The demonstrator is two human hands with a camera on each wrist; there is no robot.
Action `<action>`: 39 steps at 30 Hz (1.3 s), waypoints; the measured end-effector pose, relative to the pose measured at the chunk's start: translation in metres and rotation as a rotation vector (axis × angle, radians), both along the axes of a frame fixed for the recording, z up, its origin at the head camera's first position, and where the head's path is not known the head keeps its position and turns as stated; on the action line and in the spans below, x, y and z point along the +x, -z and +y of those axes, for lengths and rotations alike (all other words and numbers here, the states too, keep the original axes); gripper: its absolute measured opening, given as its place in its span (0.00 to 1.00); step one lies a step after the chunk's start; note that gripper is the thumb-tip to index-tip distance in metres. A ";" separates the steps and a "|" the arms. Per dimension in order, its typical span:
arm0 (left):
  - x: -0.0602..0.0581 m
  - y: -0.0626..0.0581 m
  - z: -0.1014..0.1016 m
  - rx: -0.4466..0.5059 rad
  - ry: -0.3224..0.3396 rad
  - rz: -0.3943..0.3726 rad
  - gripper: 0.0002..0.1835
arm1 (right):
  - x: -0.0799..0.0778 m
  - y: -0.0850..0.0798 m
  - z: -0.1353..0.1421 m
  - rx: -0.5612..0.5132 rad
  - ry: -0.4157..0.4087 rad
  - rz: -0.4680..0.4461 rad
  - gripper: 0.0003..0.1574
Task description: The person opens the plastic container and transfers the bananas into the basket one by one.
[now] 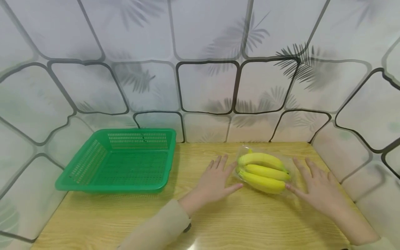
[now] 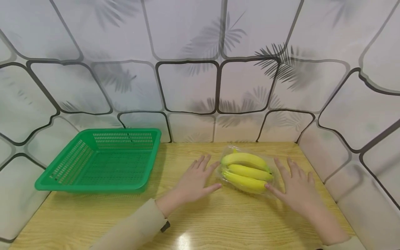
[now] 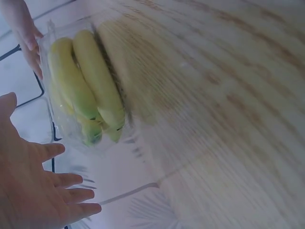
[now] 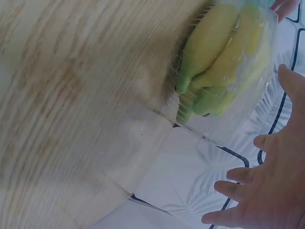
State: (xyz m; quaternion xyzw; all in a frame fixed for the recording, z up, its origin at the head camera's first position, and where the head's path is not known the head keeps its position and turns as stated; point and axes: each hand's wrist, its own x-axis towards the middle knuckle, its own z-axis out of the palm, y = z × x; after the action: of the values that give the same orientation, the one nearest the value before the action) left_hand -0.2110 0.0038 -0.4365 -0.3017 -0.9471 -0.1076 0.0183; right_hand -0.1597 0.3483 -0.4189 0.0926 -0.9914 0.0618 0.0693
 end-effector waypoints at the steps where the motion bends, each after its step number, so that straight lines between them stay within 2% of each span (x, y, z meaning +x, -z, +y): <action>1: 0.000 0.000 0.001 -0.005 0.001 0.003 0.44 | 0.000 0.001 0.000 -0.001 -0.002 -0.004 0.65; 8: -0.001 0.003 0.010 0.001 0.028 0.013 0.43 | 0.003 0.012 -0.003 -0.019 -0.022 0.000 0.65; 15: -0.004 0.007 0.018 0.009 0.071 0.072 0.43 | 0.004 0.019 -0.006 -0.047 -0.049 0.014 0.66; 20: -0.004 0.009 0.020 -0.020 0.105 0.095 0.43 | 0.004 0.021 -0.008 -0.055 -0.053 0.014 0.66; 39: -0.001 0.009 0.019 -0.079 0.136 0.091 0.45 | 0.003 0.022 -0.013 -0.080 -0.075 -0.059 0.65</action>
State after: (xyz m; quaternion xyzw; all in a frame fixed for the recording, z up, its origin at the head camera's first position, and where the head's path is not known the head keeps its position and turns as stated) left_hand -0.2122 0.0229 -0.4456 -0.3706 -0.9261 -0.0575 0.0419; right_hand -0.1563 0.3349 -0.4412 0.1251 -0.9855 0.1066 0.0412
